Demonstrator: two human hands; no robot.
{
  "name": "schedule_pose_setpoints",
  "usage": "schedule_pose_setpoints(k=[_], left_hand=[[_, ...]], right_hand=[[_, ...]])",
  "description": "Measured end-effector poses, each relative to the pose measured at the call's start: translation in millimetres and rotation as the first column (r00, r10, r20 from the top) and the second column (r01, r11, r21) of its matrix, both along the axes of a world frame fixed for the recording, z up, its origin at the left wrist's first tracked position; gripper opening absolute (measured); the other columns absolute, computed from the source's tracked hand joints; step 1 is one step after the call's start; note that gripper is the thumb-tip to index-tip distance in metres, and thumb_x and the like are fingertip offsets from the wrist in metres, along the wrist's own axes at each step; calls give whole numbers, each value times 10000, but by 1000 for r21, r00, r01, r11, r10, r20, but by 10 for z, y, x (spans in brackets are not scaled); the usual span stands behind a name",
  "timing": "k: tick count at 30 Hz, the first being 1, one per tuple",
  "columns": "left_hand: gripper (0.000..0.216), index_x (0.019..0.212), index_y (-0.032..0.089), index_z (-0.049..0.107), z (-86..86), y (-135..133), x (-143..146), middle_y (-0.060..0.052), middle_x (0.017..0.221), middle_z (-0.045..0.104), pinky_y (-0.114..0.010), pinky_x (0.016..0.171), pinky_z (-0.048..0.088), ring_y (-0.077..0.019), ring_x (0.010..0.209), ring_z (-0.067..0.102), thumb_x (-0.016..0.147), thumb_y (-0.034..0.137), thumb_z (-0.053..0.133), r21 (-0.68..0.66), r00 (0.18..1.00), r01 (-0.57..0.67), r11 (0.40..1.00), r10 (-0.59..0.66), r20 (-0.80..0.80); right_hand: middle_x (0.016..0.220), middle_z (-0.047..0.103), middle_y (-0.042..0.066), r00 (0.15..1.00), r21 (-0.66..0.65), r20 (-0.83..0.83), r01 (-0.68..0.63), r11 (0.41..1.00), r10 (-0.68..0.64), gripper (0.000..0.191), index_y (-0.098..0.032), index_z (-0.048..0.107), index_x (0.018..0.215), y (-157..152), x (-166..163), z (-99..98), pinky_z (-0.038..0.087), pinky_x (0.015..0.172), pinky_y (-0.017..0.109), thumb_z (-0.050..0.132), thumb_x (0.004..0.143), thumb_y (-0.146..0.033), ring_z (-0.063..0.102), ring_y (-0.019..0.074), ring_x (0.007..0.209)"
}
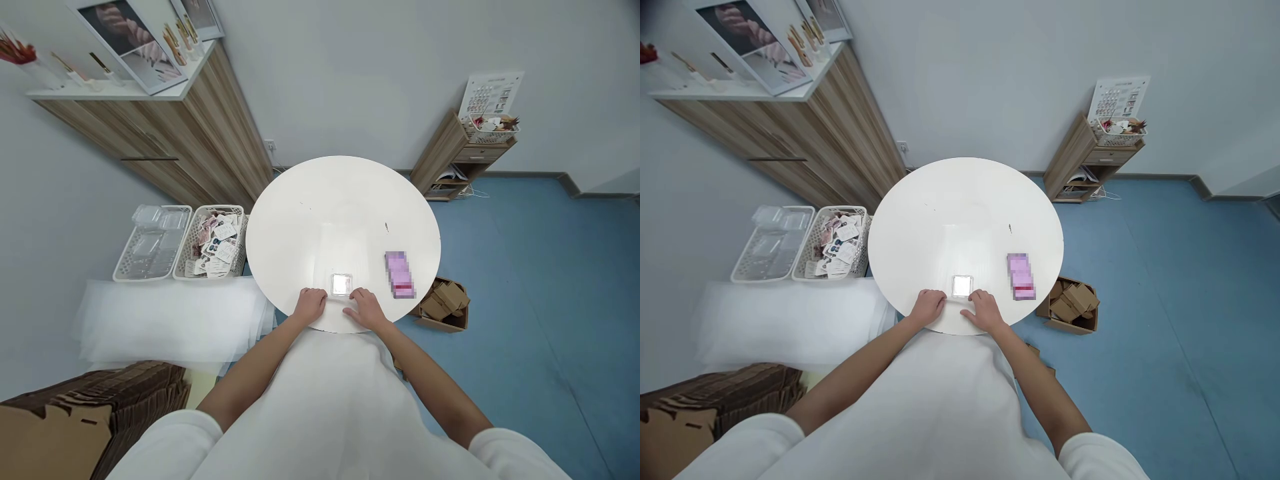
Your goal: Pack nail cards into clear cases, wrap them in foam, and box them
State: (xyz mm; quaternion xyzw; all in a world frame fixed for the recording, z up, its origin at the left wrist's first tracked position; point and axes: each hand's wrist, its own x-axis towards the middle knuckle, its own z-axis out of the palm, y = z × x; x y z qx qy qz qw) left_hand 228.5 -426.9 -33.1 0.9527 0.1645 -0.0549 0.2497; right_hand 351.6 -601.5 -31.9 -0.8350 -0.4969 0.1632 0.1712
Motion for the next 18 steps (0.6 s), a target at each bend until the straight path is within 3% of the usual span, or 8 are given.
schedule_pose_setpoints(k=[2,5,10,14,18], left_hand=[[243,847,215,562,7,22,3,-8,793,641,-345,835,341,-152,738,569,821,166,326,-27,1000,-11,1000,11,-13],[256,866,226,565,24,44,1,10,755,651,-338,839,348,-142,675,576,834,189,313,-48,1000,-20,999,19,-19],[231,927,244,558,75,107,33,19,738,661,-318,800,381,-160,696,595,844,265,344,-69,997,-43,997,39,-63],[170,899,231,554,80,200,140,2,829,653,-267,686,413,-166,775,590,803,265,417,-129,974,-193,973,174,-147],[186,924,217,547,29,247,228,-21,880,637,-259,659,415,-175,824,576,773,275,456,-131,939,-314,940,288,-187]], right_hand=[[1006,550,75,999,18,39,-6,1000,5,346,-184,517,972,-66,-7,10,334,798,335,570,735,-431,482,214,916],[922,583,53,996,-16,54,67,998,-66,150,-188,536,870,-140,-1,17,311,825,323,444,832,-301,508,179,874],[800,603,7,979,-97,-73,182,978,-190,239,-196,524,795,-118,117,80,335,739,271,317,886,-272,527,123,719],[780,605,8,943,-271,-162,241,932,-291,236,-205,524,801,32,282,125,306,546,228,343,874,-338,527,122,666],[773,598,11,928,-360,-118,291,886,-353,211,-201,517,778,177,371,101,276,509,221,380,853,-343,522,120,651]])
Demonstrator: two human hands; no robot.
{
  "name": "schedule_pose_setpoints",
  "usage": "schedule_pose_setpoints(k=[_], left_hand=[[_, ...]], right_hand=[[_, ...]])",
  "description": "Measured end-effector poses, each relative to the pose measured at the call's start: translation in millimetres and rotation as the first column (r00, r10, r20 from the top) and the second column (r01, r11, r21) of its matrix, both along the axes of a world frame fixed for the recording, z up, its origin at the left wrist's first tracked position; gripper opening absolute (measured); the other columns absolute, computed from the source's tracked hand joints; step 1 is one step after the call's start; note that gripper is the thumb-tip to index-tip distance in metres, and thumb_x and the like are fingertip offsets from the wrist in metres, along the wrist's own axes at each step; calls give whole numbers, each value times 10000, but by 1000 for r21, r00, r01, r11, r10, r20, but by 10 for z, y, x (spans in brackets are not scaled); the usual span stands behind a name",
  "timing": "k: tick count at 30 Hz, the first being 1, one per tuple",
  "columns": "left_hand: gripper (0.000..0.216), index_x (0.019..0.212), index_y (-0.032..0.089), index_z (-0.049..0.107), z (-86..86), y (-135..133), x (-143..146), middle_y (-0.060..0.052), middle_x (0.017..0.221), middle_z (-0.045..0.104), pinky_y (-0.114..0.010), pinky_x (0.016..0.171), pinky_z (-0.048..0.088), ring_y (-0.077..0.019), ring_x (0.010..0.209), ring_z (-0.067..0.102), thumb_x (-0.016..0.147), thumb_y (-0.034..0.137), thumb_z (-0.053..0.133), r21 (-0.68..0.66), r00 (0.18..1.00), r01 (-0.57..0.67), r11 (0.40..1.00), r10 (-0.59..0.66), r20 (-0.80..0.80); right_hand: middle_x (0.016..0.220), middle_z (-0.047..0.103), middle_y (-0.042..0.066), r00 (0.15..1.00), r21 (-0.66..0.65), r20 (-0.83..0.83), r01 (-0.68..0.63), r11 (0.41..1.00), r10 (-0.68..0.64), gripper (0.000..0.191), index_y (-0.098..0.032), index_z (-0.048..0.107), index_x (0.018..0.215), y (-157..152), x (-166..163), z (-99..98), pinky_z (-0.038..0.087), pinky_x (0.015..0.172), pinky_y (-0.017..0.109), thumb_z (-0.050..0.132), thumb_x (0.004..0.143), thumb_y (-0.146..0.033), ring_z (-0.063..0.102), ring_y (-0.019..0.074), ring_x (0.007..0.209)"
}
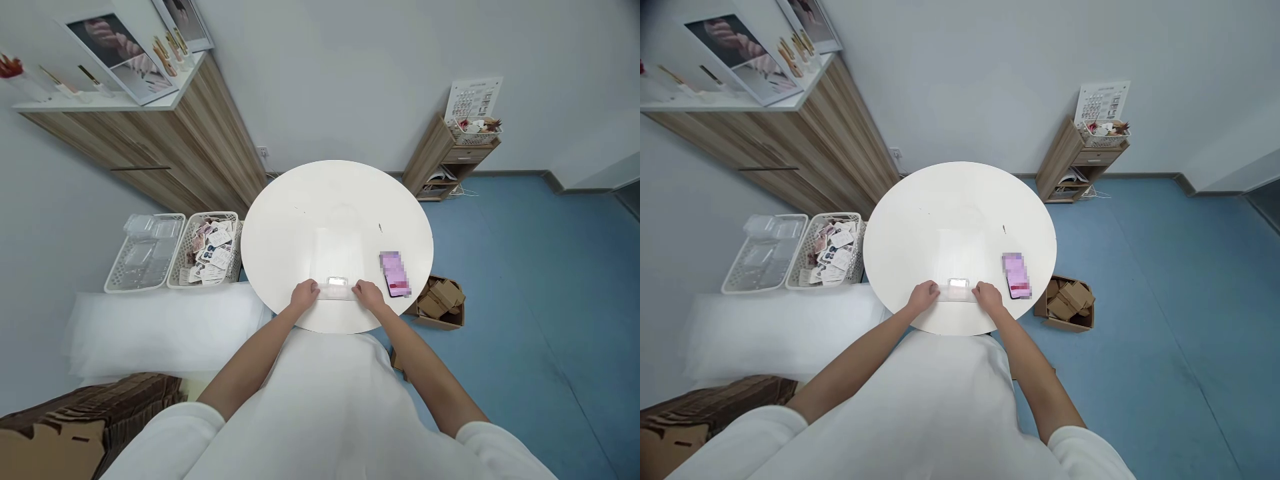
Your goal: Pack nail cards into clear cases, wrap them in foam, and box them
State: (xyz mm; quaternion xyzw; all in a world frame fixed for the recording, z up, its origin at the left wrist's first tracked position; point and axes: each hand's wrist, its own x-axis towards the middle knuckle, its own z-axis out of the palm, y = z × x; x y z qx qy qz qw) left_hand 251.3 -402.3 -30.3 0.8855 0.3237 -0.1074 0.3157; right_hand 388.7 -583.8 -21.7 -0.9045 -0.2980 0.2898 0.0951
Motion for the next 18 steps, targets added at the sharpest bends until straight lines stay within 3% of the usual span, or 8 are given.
schedule_pose_setpoints(k=[2,5,8,11,15,18], left_hand=[[240,989,209,531,-14,-20,-2,-37,892,635,-290,701,411,-191,839,574,767,264,458,42,1000,-10,999,10,0],[367,1128,180,471,9,-111,-61,-104,1089,576,-374,833,357,-243,1006,514,766,237,446,256,992,6,967,-38,119],[403,1183,196,443,58,-244,-129,-112,1276,443,-422,933,255,-260,1168,384,782,228,417,431,923,173,886,-298,243],[347,1132,246,487,80,-353,-144,-74,1282,445,-445,969,191,-252,1188,357,793,250,411,444,814,410,797,-539,215],[334,1120,249,490,46,-377,-113,-87,1285,438,-470,979,165,-260,1207,327,797,260,407,387,835,437,812,-526,162],[347,1111,258,495,20,-325,-100,-82,1316,396,-466,981,178,-269,1234,289,768,293,455,319,852,434,842,-499,158]], right_hand=[[769,591,12,1000,-14,14,-3,1000,4,205,-198,513,758,39,0,-24,273,513,223,382,851,-325,518,119,648],[784,581,17,1000,-32,28,-10,999,10,196,-196,511,750,64,-17,-59,274,520,227,383,849,-307,517,121,665],[797,574,25,999,-50,29,-14,999,15,198,-198,519,772,71,-15,-86,288,530,232,376,852,-310,522,129,684],[805,578,34,1000,-63,20,-20,998,22,218,-206,531,815,61,-8,-98,319,551,245,347,863,-314,531,145,699],[1000,574,97,981,69,189,-55,996,41,235,-198,503,1033,12,-67,-67,376,725,325,375,851,-274,525,214,900],[1235,454,132,913,205,366,-267,942,179,300,-193,466,1123,-15,-161,-36,277,921,417,421,832,-246,381,261,1147]])
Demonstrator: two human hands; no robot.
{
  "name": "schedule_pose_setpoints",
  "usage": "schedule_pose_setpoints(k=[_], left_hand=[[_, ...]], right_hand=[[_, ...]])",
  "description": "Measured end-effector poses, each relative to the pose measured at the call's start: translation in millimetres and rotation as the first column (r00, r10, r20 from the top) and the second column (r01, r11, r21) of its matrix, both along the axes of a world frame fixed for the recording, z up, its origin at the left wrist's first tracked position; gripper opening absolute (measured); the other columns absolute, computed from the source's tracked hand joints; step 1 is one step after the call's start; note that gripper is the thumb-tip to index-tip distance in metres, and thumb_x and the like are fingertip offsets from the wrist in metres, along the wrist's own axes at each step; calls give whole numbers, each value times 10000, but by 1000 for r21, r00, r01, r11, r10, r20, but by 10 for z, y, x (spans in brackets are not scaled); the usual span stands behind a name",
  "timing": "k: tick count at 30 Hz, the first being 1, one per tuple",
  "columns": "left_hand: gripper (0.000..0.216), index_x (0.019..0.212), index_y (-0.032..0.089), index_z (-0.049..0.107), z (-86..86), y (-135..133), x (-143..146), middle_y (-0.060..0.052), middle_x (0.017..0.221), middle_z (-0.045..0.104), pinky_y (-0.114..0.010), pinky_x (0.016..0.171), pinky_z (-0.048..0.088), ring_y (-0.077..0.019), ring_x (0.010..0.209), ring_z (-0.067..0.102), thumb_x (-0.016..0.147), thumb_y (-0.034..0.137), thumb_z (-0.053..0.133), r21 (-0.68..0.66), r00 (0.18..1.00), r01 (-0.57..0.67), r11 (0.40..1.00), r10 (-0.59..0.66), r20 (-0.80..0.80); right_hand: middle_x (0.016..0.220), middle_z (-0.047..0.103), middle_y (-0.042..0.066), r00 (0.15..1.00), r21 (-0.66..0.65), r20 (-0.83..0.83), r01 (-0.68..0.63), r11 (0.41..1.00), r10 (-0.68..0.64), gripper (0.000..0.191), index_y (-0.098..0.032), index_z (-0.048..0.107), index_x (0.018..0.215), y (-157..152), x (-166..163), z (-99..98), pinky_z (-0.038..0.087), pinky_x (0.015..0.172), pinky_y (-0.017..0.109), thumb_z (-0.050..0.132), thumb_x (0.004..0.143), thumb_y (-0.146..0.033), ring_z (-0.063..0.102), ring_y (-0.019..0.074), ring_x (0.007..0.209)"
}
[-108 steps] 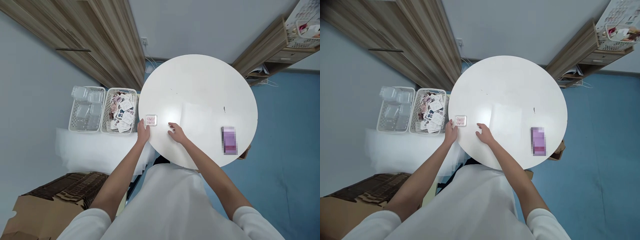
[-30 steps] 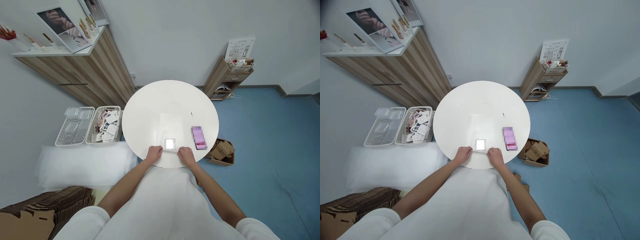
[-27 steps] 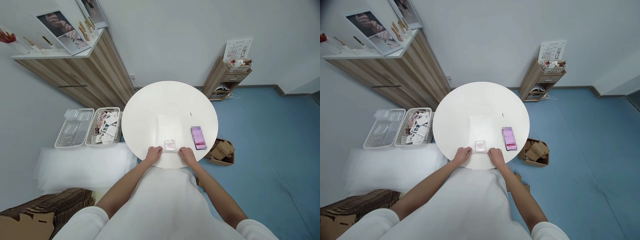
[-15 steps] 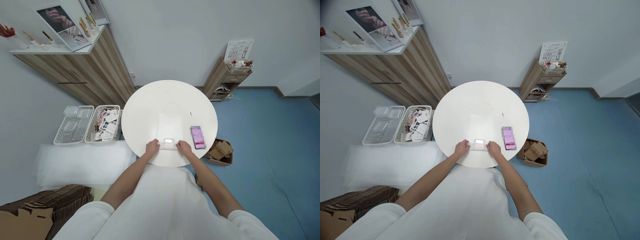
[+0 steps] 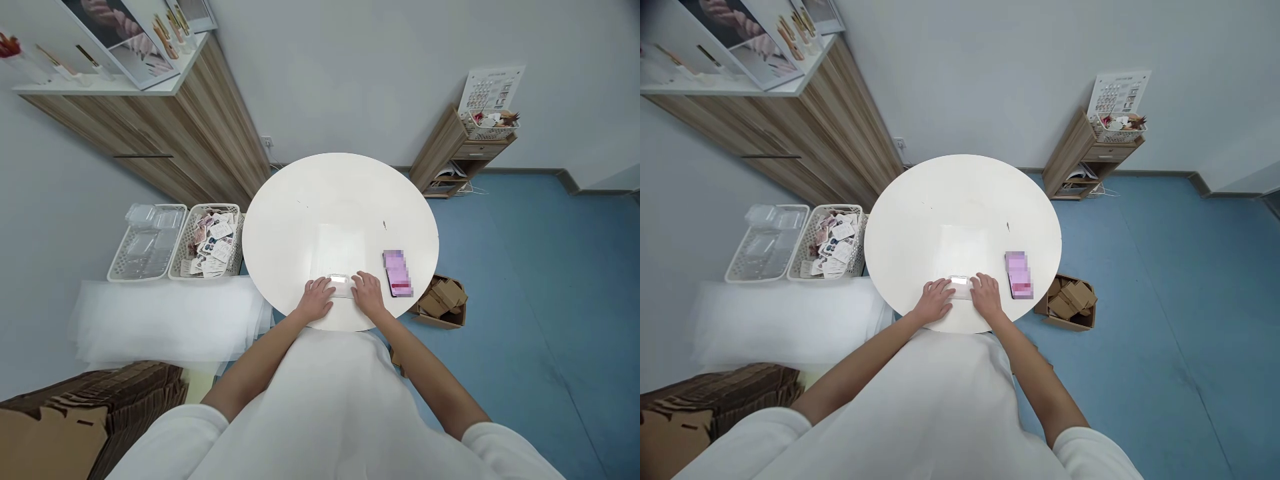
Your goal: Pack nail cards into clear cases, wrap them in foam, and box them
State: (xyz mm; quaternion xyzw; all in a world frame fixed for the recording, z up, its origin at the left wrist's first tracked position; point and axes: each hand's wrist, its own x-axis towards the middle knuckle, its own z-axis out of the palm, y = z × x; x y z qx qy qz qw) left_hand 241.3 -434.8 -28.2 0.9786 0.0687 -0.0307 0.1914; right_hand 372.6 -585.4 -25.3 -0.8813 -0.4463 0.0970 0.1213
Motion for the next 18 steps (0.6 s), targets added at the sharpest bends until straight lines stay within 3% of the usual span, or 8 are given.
schedule_pose_setpoints(k=[2,4,7,11,18], left_hand=[[362,1092,260,507,-8,41,15,-79,1335,369,-466,980,188,-282,1252,259,737,328,499,-35,1000,-11,999,10,-20],[366,1060,252,523,-12,77,47,-78,1356,338,-466,982,189,-293,1272,220,709,354,535,-54,999,-17,998,15,-32],[354,1005,235,531,-17,112,128,-80,1381,303,-470,993,168,-294,1289,191,683,376,572,-61,999,14,998,-17,-52],[380,986,223,507,-5,133,206,-108,1346,353,-478,999,144,-262,1232,312,659,388,606,-67,994,50,997,-56,-93],[370,1004,239,477,109,85,36,-79,1216,486,-487,1001,105,-247,1050,480,667,347,585,-87,975,178,980,-188,-122]], right_hand=[[1321,372,127,984,22,3,-179,984,179,294,-197,490,1086,11,-49,-3,223,966,454,469,813,-302,283,276,1231],[1368,306,127,964,-10,-32,-266,964,265,356,-197,498,1052,48,-59,-26,216,969,483,558,751,-378,211,299,1272],[1367,296,145,961,-75,-92,-270,960,262,424,-190,482,1040,123,-4,-68,288,931,463,645,680,-346,250,302,1258],[1293,376,160,947,-98,-124,-307,947,295,335,-170,477,1015,166,67,-63,371,850,381,597,707,-219,424,256,1113],[1029,525,84,916,-70,-207,-365,928,345,303,-169,478,986,-17,-120,24,383,779,338,533,717,-297,497,208,902]])
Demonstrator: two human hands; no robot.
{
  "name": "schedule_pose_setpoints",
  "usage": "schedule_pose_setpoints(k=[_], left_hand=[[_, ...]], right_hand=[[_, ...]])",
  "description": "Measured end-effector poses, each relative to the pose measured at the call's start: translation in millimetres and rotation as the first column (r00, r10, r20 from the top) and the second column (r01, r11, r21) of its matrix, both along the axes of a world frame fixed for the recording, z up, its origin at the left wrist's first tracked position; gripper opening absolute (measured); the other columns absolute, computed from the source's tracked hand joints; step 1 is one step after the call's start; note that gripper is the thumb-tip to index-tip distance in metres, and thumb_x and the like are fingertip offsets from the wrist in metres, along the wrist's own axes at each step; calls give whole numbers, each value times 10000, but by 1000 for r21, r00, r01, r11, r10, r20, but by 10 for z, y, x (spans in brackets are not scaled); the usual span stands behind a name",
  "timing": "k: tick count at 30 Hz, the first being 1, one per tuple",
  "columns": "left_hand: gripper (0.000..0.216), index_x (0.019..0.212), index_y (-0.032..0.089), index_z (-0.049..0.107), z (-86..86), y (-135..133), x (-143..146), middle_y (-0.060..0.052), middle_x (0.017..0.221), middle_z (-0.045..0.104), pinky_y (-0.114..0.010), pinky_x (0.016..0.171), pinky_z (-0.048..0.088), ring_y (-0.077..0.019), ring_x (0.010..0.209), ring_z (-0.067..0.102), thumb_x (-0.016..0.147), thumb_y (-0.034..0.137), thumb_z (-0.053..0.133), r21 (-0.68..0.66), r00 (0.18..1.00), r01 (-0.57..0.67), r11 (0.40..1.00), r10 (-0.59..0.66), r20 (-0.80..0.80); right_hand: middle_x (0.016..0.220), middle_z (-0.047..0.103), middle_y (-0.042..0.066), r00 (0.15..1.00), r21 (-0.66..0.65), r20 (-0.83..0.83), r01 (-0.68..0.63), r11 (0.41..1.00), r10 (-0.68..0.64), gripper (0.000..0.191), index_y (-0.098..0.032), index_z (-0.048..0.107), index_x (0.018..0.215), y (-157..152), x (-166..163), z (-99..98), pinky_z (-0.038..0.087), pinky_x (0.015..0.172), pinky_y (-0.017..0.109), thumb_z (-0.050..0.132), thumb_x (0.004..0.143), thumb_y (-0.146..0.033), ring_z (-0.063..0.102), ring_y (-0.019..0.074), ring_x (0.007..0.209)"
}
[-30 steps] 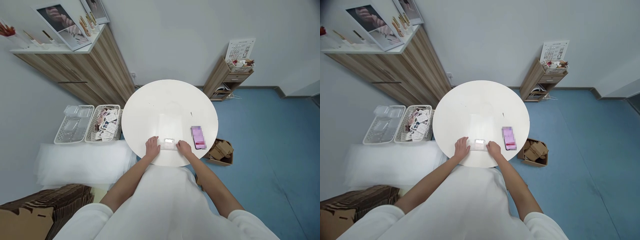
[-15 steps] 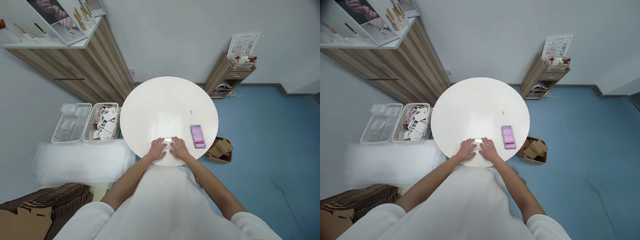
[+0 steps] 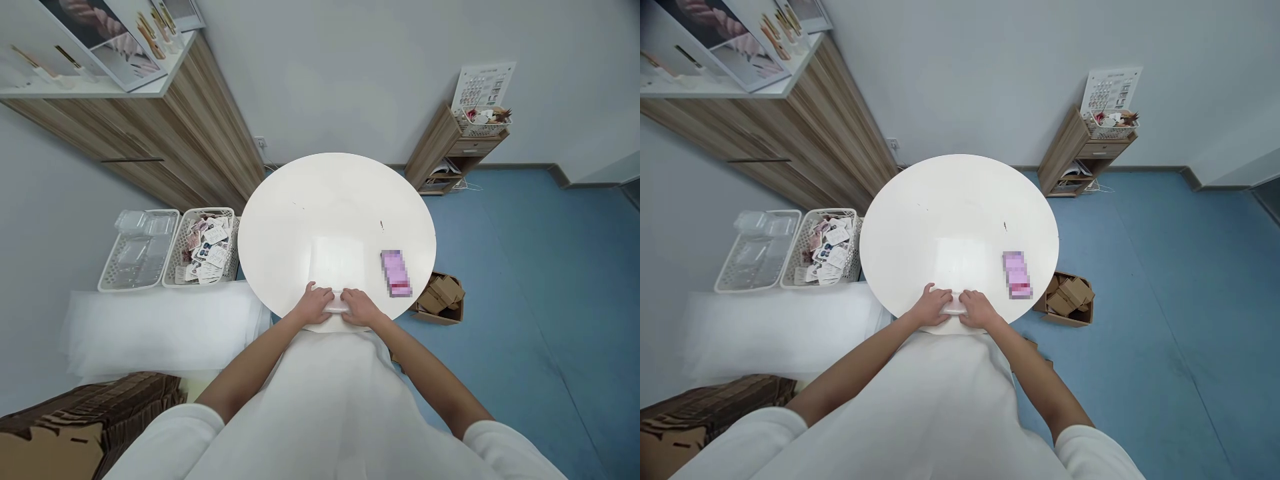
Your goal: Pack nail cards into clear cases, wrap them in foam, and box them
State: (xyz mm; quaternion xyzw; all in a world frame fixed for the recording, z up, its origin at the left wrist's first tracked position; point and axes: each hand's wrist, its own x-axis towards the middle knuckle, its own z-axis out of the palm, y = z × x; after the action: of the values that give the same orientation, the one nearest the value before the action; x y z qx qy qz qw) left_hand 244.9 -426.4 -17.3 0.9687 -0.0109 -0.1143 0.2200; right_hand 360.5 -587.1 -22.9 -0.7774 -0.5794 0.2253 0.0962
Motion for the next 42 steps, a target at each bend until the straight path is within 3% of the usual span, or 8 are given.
schedule_pose_setpoints(k=[3,8,15,23,29,34,38,42], left_hand=[[328,1027,242,463,44,-37,-64,-65,1125,535,-482,996,113,-231,997,509,705,281,517,-15,1000,6,1000,-6,-3],[274,1002,243,486,98,-9,14,-53,1114,520,-456,964,181,-252,1161,379,729,264,471,-40,997,-80,996,81,22],[249,961,229,545,133,212,364,-58,1009,564,-396,840,338,-231,979,497,758,280,411,-83,975,-170,982,156,-158],[333,1082,245,448,-10,361,561,-32,981,605,-354,785,384,-203,889,555,757,316,431,-33,894,-331,943,302,-330],[298,1043,234,497,-81,306,529,-86,1111,518,-449,851,317,-272,1056,449,758,311,450,70,893,-361,930,366,-260],[450,1183,232,408,-53,250,381,-109,1223,449,-448,902,265,-273,1118,388,744,285,493,146,919,-389,910,395,-16],[455,1215,228,380,-28,191,231,-104,1309,388,-441,957,212,-262,1198,324,782,349,454,107,939,-335,936,323,117],[556,1192,246,403,-63,152,165,-95,1333,375,-478,1000,125,-293,1232,286,690,416,571,87,978,-201,976,195,71]], right_hand=[[1032,531,81,999,22,-40,12,1000,-11,283,-172,476,1001,-67,-61,28,365,816,347,492,747,-296,490,211,947],[1222,442,115,994,80,-47,102,992,-98,252,-182,506,1007,-33,13,99,329,885,360,473,786,-299,364,231,1158],[966,561,77,981,-16,-49,188,982,-188,269,-188,563,1001,202,288,147,375,767,295,368,864,-311,517,178,902],[921,623,41,921,-129,-97,364,922,-377,251,-204,473,1083,435,438,7,365,669,269,346,882,-285,563,165,805],[988,576,62,921,-87,-4,389,917,-390,210,-225,548,952,479,447,-83,349,761,314,374,868,-307,510,196,927],[1069,539,103,884,59,173,431,900,-435,234,-217,523,1053,218,474,-142,316,854,386,414,848,-245,470,232,1000],[1233,457,116,936,172,200,259,950,-291,306,-201,467,1134,64,407,-114,231,959,429,388,841,-163,371,233,1167],[1333,358,129,993,139,116,5,990,-21,399,-177,472,1095,178,283,-93,244,979,436,577,738,-322,280,275,1242]])
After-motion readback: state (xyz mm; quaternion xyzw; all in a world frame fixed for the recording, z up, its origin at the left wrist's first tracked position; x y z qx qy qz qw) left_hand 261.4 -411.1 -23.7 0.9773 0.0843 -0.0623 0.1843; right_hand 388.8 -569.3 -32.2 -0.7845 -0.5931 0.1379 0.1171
